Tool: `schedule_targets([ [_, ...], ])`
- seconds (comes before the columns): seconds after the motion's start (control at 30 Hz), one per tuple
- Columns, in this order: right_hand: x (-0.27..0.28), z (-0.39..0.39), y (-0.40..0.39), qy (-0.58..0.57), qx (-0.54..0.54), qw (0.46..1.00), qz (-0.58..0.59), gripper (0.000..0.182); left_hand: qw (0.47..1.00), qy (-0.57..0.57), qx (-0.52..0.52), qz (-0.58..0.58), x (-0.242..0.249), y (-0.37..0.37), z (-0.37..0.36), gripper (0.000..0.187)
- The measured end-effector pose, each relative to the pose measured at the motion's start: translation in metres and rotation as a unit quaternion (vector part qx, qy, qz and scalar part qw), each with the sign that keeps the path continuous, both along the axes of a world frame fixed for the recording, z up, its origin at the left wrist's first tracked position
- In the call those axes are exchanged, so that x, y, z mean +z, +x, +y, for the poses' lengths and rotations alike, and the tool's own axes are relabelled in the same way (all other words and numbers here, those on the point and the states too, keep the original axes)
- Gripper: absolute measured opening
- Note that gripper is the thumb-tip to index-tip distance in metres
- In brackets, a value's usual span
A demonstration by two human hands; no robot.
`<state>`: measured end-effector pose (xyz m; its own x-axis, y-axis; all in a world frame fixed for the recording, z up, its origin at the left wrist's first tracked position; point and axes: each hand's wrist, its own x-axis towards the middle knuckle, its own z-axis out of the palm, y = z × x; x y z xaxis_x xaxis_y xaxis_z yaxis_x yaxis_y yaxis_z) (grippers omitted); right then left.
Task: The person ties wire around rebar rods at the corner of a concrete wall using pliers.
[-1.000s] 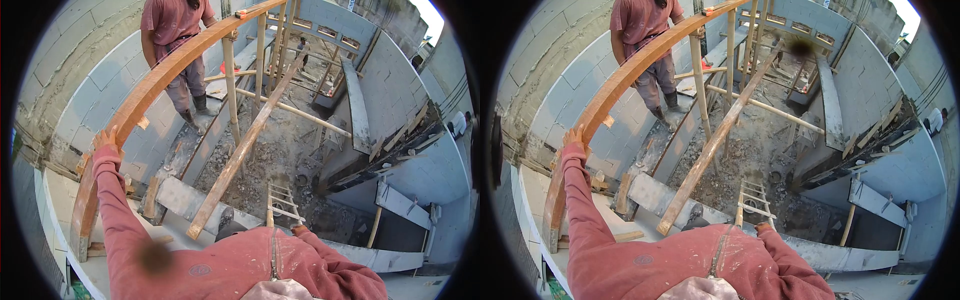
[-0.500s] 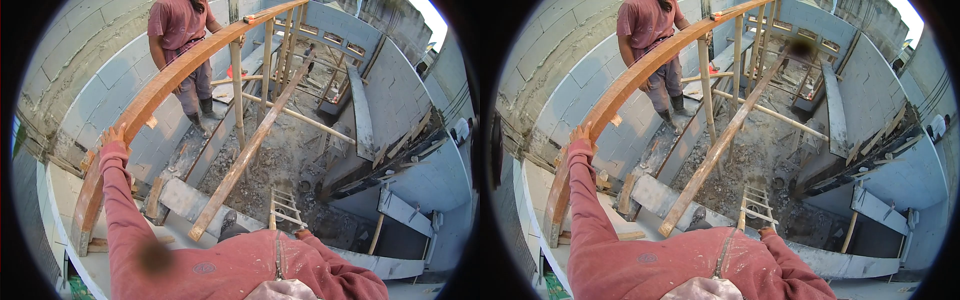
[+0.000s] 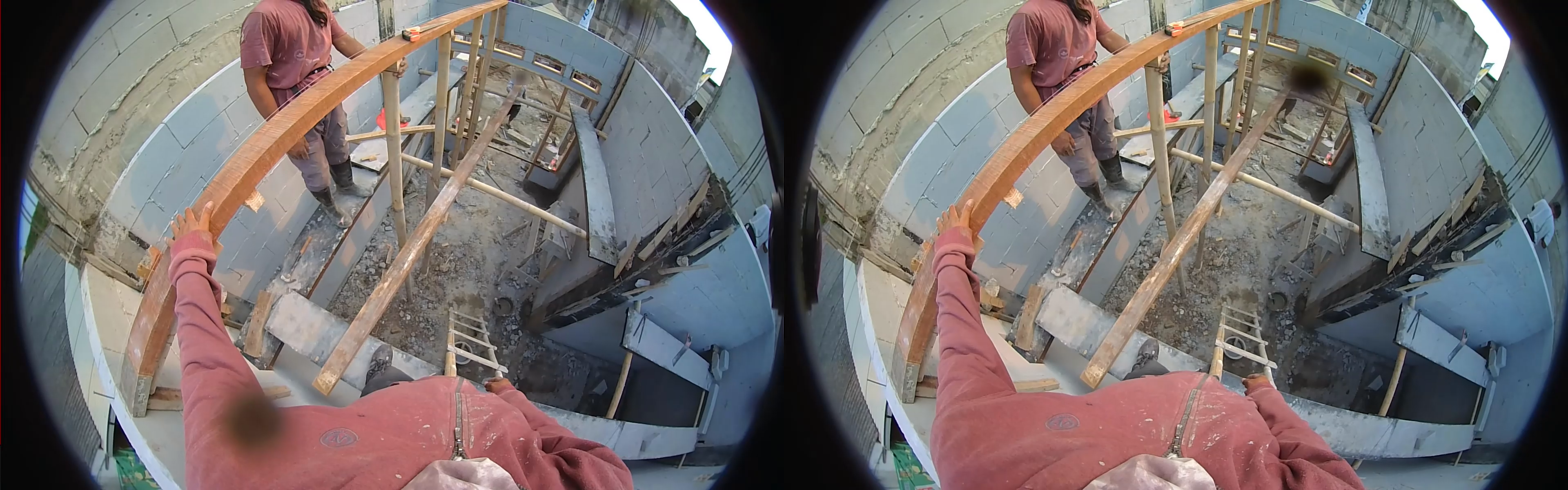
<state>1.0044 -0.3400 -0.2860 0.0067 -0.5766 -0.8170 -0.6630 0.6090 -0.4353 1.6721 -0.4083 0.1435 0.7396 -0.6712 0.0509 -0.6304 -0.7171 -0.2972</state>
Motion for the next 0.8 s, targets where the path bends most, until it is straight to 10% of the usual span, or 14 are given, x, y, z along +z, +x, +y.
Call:
schedule_targets([
  [0.3,-0.075,0.007,-0.024,-0.012,0.000,1.000,-0.009,0.042,1.000,-0.004,0.004,0.007,0.004,-0.006,0.001,0.089],
  [0.57,0.000,-0.002,-0.003,-0.028,0.075,0.996,0.033,0.044,1.000,-0.017,-0.002,0.004,0.002,0.000,0.003,0.091],
  [0.8,-0.040,-0.003,-0.014,-0.039,0.118,0.992,0.012,0.044,1.000,-0.007,0.015,0.019,0.010,-0.014,0.003,0.091],
])
